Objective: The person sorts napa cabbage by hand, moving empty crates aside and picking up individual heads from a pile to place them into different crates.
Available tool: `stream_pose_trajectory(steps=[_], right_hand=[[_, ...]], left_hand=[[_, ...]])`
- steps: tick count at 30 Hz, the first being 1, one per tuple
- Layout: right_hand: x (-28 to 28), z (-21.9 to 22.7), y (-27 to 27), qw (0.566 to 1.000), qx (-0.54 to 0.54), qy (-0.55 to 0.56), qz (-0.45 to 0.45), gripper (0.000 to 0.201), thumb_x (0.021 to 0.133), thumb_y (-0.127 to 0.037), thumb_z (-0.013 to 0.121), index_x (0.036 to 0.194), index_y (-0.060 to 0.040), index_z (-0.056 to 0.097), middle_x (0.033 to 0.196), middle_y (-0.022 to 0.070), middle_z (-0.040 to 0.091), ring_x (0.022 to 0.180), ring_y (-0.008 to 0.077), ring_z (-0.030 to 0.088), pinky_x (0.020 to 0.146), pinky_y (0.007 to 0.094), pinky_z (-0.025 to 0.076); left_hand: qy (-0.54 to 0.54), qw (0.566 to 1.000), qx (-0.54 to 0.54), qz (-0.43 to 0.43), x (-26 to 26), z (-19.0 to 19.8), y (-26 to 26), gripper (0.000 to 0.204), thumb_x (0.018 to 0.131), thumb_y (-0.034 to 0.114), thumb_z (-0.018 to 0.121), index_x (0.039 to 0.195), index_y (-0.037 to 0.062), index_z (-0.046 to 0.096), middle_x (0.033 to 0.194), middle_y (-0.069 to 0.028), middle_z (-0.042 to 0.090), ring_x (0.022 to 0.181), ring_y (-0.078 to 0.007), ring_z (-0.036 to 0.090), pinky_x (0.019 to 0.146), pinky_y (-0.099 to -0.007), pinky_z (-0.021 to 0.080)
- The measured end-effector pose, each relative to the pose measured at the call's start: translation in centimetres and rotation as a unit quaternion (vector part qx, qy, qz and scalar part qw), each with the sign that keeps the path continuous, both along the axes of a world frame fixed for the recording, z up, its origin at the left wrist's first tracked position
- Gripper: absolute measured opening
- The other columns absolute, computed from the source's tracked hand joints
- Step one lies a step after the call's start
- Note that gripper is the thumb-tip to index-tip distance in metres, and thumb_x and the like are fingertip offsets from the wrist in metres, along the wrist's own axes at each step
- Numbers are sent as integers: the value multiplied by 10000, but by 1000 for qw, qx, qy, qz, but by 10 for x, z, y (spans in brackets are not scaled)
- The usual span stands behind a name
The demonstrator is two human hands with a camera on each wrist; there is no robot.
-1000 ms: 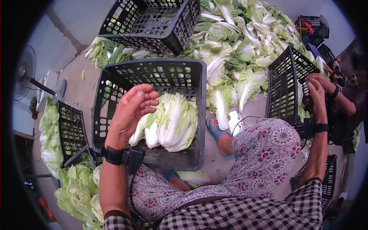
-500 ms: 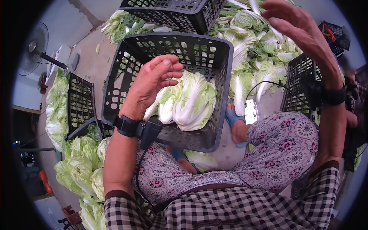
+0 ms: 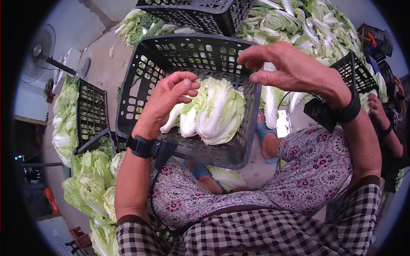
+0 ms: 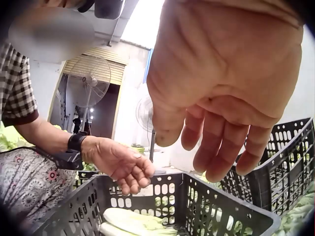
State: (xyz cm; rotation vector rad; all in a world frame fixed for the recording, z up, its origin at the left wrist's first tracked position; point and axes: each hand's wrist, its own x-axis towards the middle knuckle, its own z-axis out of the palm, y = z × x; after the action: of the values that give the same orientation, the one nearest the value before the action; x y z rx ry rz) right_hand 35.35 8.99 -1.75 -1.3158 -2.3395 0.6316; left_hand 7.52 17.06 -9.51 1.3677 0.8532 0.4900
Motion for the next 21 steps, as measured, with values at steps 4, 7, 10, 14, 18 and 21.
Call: stream_pose_trajectory(steps=[4, 7, 10, 14, 18, 21], right_hand=[[3, -11, -8, 1000, 2, -8, -5, 412, 796, -207, 600, 1109, 54, 542, 927, 221, 624, 860, 344, 615, 756, 399, 483], [11, -16, -16, 999, 31, 16, -11, 405, 788, -224, 589, 1078, 56, 552, 864, 212, 622, 819, 345, 614, 729, 413, 475], [18, -12, -22, 999, 27, 12, -28, 391, 781, -214, 589, 1062, 57, 556, 860, 215, 621, 810, 343, 612, 726, 412, 473], [24, -18, -23, 997, 57, 33, -29, 377, 775, -198, 595, 1054, 52, 560, 865, 212, 621, 811, 340, 613, 729, 405, 473], [22, -16, -25, 998, 55, 22, -32, 378, 773, -182, 600, 1071, 47, 559, 887, 210, 625, 829, 338, 616, 740, 400, 477], [25, -17, -26, 998, 52, 36, -26, 387, 776, -184, 601, 1083, 46, 558, 904, 209, 628, 837, 339, 616, 748, 398, 479]], left_hand=[[52, 996, 35, -69, 4, -19, -1, 365, 875, 311, 591, 1125, 49, 542, 1002, -38, 620, 880, -85, 579, 751, -221, 457], [135, 984, 28, -113, 11, -42, 0, 425, 848, 387, 609, 1124, 69, 550, 1005, -19, 613, 859, -83, 563, 762, -247, 436], [146, 982, -51, -113, 18, -49, 10, 413, 865, 379, 592, 1135, 71, 539, 1032, -36, 611, 907, -118, 584, 771, -292, 469], [9, 994, -100, -35, 51, -35, 34, 406, 870, 332, 600, 1166, 68, 514, 1058, -65, 613, 918, -172, 609, 773, -306, 503], [-17, 998, -54, -15, 77, -45, 32, 391, 871, 340, 590, 1149, 70, 534, 1045, -60, 616, 923, -164, 601, 758, -310, 498], [151, 988, 7, -43, 53, -95, 30, 386, 845, 371, 612, 1106, 91, 570, 1002, -27, 612, 882, -149, 585, 716, -324, 495]])
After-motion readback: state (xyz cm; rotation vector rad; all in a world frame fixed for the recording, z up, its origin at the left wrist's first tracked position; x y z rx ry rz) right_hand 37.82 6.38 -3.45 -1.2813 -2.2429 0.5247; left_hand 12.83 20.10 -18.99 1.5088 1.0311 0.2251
